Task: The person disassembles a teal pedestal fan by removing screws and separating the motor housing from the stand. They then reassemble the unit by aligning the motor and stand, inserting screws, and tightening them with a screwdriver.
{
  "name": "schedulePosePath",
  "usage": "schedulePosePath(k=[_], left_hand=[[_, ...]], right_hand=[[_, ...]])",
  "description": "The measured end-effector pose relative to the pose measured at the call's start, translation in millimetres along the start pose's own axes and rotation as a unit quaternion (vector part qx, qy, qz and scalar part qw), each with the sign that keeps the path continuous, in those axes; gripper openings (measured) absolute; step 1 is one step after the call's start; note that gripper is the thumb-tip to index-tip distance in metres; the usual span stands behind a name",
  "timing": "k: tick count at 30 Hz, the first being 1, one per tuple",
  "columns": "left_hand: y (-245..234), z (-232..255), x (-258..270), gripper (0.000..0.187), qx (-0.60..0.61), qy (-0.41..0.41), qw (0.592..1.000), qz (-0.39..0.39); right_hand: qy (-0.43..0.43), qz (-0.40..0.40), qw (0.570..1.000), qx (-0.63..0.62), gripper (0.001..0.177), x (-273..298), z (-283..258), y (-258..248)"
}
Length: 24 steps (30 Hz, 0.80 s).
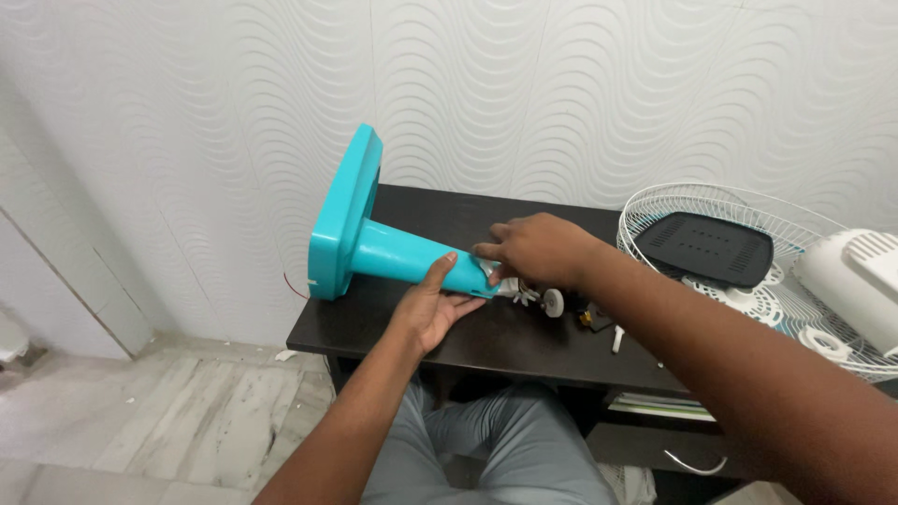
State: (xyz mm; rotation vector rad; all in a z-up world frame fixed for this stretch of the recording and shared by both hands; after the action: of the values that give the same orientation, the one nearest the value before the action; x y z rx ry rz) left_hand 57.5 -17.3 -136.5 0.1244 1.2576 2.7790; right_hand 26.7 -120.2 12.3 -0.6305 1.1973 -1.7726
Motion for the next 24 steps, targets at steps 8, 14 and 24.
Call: schedulePosePath(k=[8,14,24], left_hand=[[-1.7,-0.9,-4.8,0.073,0.023,-0.009,0.999,-0.042],[-1.9,-1.3,-2.6,0.071,0.012,-0.021,0.999,-0.04],[1.2,-2.6,0.7,0.074,0.002,-0.032,0.999,-0.035]], right_hand=[[-0.183,0.187,0.958,0.114,0.048,5.9,-12.5,8.7],[-0.195,0.102,0.967,0.126,0.038,-2.2,-12.1,11.9],[-0.222,0.082,0.965,0.115,0.043,-8.1,-14.6,12.9]])
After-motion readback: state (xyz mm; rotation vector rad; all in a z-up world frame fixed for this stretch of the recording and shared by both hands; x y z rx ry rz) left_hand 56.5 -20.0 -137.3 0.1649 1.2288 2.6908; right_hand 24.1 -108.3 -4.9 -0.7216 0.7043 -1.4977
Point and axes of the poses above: each hand's wrist, its own x-axis away from the middle knuckle, its own y-axis out of the palm, z = x × y, the point moved 8 cm from there along -x, towards the middle knuckle, and after that the axes turned 6 degrees about z, right-handed, at the moved point
